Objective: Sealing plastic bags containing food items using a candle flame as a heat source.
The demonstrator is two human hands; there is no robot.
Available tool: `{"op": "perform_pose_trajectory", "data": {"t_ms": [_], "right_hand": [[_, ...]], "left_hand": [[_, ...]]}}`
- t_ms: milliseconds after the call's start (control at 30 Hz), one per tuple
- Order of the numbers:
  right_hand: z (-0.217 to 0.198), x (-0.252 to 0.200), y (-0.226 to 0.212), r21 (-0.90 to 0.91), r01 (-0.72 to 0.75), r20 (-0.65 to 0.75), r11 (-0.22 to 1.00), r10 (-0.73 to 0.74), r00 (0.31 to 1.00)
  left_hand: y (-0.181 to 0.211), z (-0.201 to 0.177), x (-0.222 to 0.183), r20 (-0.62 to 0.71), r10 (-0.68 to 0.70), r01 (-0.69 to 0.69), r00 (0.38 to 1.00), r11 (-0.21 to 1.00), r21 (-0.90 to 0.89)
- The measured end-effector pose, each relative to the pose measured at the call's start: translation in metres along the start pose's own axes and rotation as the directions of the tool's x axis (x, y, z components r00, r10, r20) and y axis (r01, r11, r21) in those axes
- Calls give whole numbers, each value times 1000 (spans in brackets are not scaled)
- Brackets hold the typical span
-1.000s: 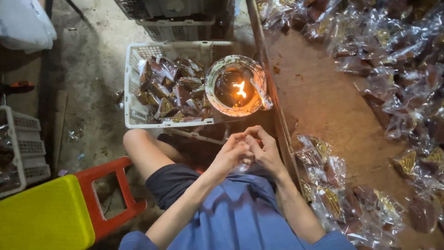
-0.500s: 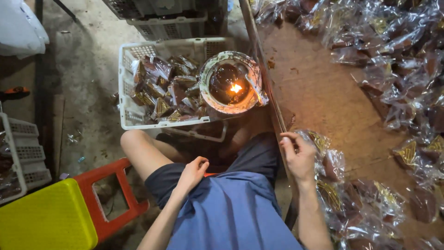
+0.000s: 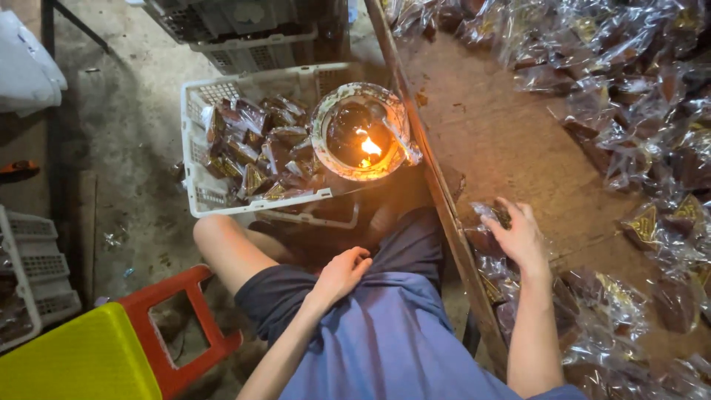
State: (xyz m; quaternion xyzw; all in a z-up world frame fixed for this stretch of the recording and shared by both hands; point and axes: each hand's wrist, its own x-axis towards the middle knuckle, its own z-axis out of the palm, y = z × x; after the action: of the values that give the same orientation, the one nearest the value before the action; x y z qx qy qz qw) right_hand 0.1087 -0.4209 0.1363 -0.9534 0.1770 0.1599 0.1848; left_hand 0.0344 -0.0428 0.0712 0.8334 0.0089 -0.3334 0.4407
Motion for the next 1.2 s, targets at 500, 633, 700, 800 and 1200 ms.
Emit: {"op": "perform_pose_trajectory", "data": {"t_ms": [500,633,700,800,1200], "right_hand": [[-3,-55,-134,536,596,-625,598,-194,756],[39,-62,-156,496,494,-176,714,-474,863],[66,-40,-145,856,251,-145,453,-256,956],[59,-33,-153,768,472,-377,433,-291,879],[38,-43,-174,742,570,-115,352,-771,626]], "left_hand": [[81,9,18,-285,322,-421,903,526,-739],[87,-3,32,-299,417,-492,858,504,-710],[91,-24,24,-362,274,-449,891,652,-611],[107,-52,1,-352,145,-366,925,598,-713],[100,-56,-14,28,27,31,999,-109,-994]]}}
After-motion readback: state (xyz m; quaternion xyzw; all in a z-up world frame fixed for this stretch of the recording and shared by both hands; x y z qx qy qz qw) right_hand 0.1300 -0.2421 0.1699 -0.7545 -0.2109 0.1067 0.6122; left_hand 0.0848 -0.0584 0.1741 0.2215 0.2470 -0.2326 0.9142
